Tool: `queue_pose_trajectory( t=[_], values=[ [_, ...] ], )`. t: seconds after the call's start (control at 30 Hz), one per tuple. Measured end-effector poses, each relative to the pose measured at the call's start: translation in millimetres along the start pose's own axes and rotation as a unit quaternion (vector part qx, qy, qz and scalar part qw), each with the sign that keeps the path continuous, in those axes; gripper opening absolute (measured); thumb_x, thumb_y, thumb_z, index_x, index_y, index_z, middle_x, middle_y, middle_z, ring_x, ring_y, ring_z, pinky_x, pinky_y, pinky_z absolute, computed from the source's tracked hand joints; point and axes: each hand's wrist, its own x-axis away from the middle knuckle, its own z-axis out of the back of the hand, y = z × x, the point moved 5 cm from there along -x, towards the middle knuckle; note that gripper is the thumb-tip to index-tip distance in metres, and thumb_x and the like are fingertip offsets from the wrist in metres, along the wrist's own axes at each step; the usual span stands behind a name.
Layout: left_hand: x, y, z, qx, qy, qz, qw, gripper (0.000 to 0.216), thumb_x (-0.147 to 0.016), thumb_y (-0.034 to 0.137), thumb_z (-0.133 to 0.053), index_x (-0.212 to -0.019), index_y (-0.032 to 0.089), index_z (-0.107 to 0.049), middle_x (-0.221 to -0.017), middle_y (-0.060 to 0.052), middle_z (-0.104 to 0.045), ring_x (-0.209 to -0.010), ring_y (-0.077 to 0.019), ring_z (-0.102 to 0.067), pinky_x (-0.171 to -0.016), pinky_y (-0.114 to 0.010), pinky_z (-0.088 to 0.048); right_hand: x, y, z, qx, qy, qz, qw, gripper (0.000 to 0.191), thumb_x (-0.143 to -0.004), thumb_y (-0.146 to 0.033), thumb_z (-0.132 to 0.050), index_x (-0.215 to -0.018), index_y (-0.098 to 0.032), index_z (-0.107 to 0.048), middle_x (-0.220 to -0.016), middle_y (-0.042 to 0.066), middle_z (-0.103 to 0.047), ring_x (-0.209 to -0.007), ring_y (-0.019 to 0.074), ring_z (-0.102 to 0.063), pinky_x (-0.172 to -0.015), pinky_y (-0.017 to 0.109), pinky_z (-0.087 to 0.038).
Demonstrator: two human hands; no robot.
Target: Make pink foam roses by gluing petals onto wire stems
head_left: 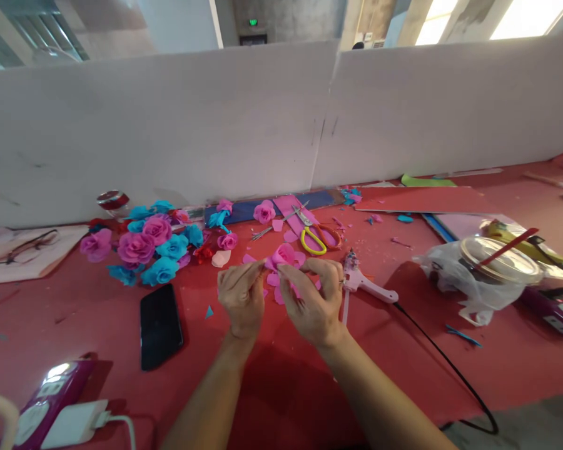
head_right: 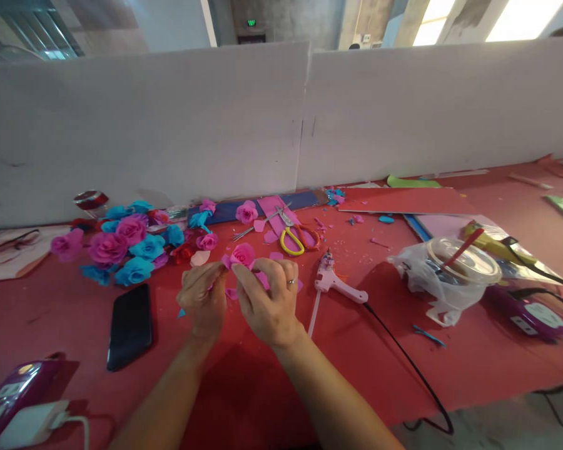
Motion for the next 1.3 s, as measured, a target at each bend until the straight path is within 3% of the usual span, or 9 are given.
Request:
queue_pose_trajectory(
  t=[0.2,0.43,0.7,0.83,0.97,1.3],
  values=[
    [0,3,0,-0.012,0.014,-0.020,1.000,0.009,-0.083,0.020,-0.065,-0.079,0.022,-0.073,-0.070,-0.001,-0.073,-0.062,-0.0150,-0.063,-0.066,-0.031,-0.040,2,-3,2,0.024,0.017,0.035,0.999,0.025,-0.075,-0.010,-0.071,-0.093,-0.027,-0.068,-0.086,0.003,-0.056,-0.081,0.0165,-0.050,-0.075,0.034,-0.042],
    [4,-3,-3,0.016,-0.004,0.045,0.999,0.011,-0.083,0.022,-0.063,-0.076,0.023,-0.072,-0.072,-0.001,-0.073,-0.063,-0.0154,-0.063,-0.071,-0.033,-0.043,5,-4,4,0.026,0.030,0.019,0.999,0.022,-0.074,-0.013,-0.073,-0.090,-0.027,-0.069,-0.079,0.002,-0.059,-0.077,0.0162,-0.049,-0.073,0.034,-0.039],
    [3,-1,0,0.085,-0.015,0.064,0.994,0.015,-0.084,0.018,-0.060,-0.082,0.027,-0.071,-0.076,-0.001,-0.072,-0.067,-0.0174,-0.061,-0.071,-0.036,-0.039,6,-15,3,0.014,0.029,0.020,0.999,0.017,-0.077,-0.015,-0.070,-0.087,-0.027,-0.065,-0.076,-0.001,-0.061,-0.072,0.0145,-0.051,-0.071,0.035,-0.037],
    [5,2,0,0.086,-0.015,0.036,0.996,0.014,-0.086,0.020,-0.059,-0.086,0.027,-0.072,-0.079,-0.001,-0.072,-0.070,-0.0187,-0.062,-0.073,-0.037,-0.038,4,-13,6,-0.011,0.040,-0.012,0.999,0.022,-0.075,-0.019,-0.075,-0.094,-0.023,-0.064,-0.078,0.002,-0.061,-0.074,0.0167,-0.051,-0.072,0.036,-0.040],
    [6,8,0,0.045,0.004,-0.012,0.999,0.014,-0.086,0.020,-0.059,-0.086,0.026,-0.072,-0.075,-0.002,-0.072,-0.065,-0.0170,-0.062,-0.069,-0.035,-0.037,4,-8,8,-0.002,0.055,-0.037,0.998,0.024,-0.074,-0.022,-0.076,-0.096,-0.026,-0.067,-0.079,0.001,-0.059,-0.073,0.0167,-0.051,-0.071,0.037,-0.038],
    [9,12,-1,-0.004,-0.022,-0.033,0.999,0.014,-0.087,0.021,-0.058,-0.089,0.026,-0.071,-0.076,-0.003,-0.071,-0.064,-0.0183,-0.059,-0.069,-0.036,-0.032,4,-13,11,0.003,0.056,-0.025,0.998,0.017,-0.078,-0.018,-0.070,-0.092,-0.028,-0.069,-0.072,0.000,-0.059,-0.071,0.0161,-0.049,-0.071,0.038,-0.036]
  ],
)
